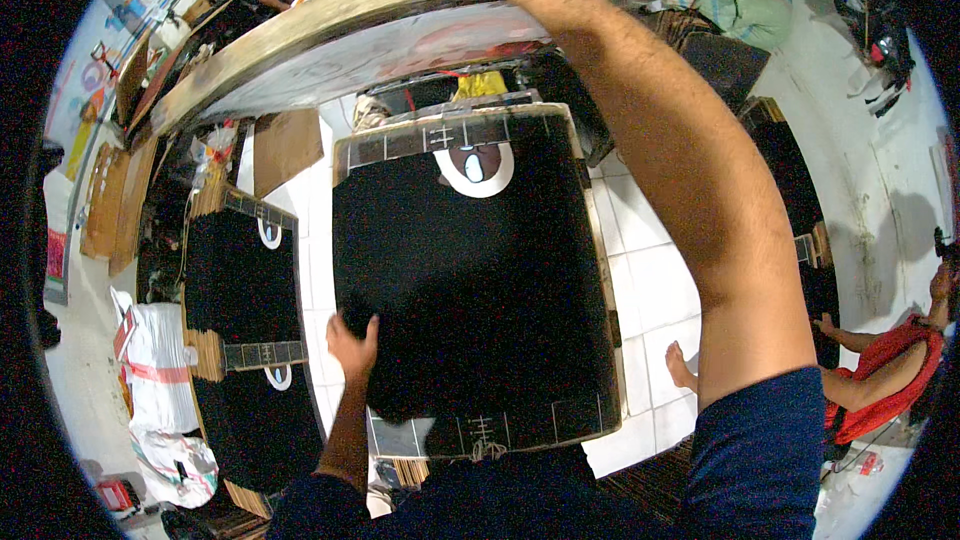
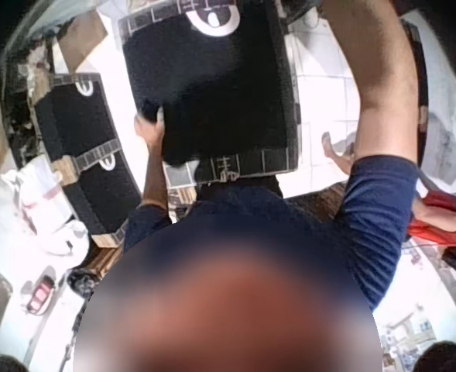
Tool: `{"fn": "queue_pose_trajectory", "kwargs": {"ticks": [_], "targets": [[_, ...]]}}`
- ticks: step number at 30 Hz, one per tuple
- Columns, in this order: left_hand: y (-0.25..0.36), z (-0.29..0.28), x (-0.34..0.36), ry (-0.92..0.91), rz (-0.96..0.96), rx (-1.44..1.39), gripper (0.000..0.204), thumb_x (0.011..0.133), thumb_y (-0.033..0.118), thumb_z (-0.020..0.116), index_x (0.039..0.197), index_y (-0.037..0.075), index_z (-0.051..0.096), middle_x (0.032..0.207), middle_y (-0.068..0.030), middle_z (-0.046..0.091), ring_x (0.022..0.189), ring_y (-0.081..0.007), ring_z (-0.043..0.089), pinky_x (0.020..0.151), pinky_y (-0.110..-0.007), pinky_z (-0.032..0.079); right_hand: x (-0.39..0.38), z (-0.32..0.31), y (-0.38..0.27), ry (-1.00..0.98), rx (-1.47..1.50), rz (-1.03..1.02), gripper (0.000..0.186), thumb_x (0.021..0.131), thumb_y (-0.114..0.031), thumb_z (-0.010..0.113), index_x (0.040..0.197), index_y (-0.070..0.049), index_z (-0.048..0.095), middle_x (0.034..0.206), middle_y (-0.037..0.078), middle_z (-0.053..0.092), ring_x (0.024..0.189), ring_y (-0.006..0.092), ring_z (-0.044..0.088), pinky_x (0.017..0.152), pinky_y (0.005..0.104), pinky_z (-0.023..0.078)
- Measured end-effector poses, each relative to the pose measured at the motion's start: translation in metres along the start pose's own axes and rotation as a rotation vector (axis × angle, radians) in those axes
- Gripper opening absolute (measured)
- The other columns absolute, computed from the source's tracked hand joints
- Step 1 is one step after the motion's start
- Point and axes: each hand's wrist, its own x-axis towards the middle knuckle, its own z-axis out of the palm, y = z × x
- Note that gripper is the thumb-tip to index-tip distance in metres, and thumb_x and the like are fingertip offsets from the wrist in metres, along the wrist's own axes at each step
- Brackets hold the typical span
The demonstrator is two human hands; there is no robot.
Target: The person operates a manual screen printing press, repeatedly placing black skateboard decks under a screen, pulling a squeegee across the screen to apply ink, and lifting the screen to reveal the printed logo. The person handles multiple decks one at a time and stacks them nearby.
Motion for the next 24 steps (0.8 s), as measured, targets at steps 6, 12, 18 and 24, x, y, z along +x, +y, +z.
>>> {"fn": "queue_pose_trajectory", "kwargs": {"ticks": [6, 12, 18, 24], "targets": [[0.168, 0.115, 0.176, -0.171, 0.255, 0.035, 0.094, 0.078, 0.060, 0.080, 0.155, 0.019, 0.044, 0.162, -0.0238, 0.032, 0.149, -0.0446, 0.031, 0.112, -0.069, 0.030, -0.002, -0.006, 0.018, -0.059, 0.066, -0.105, 0.059, 0.091, -0.040, 0.051, 0.135, -0.001, 0.057, 0.113, 0.029, 0.072, 0.109, 0.0433, 0.070, 0.095, 0.0501, 0.054], [0.279, 0.195, 0.259, -0.582, 0.234, 0.122, 0.116, 0.067, 0.069, 0.085, 0.163, 0.037, 0.030, 0.173, -0.0189, 0.001, 0.157, -0.0467, 0.001, 0.110, -0.085, 0.014, 0.031, 0.001, 0.013, -0.054, -0.114, -0.290, 0.042, 0.095, -0.026, 0.048, 0.119, -0.001, 0.070, 0.115, 0.025, 0.073, 0.105, 0.0401, 0.073, 0.090, 0.0485, 0.058], [0.315, 0.223, 0.285, -0.880, 0.155, 0.293, 0.136, 0.061, 0.083, 0.078, 0.166, 0.039, 0.004, 0.172, -0.0187, -0.016, 0.154, -0.0510, -0.016, 0.102, -0.092, 0.010, 0.038, -0.013, 0.013, -0.126, -0.112, -0.405, 0.039, 0.096, -0.025, 0.048, 0.114, -0.001, 0.073, 0.113, 0.024, 0.074, 0.103, 0.0380, 0.073, 0.088, 0.0478, 0.058], [0.315, 0.226, 0.289, -0.920, 0.139, 0.300, 0.135, 0.064, 0.081, 0.078, 0.166, 0.038, 0.002, 0.171, -0.0196, -0.016, 0.153, -0.0523, -0.018, 0.103, -0.092, 0.012, 0.040, -0.020, 0.004, -0.167, -0.088, -0.427, 0.039, 0.097, -0.027, 0.048, 0.113, -0.001, 0.073, 0.111, 0.023, 0.074, 0.101, 0.0370, 0.073, 0.087, 0.0471, 0.058]]}}
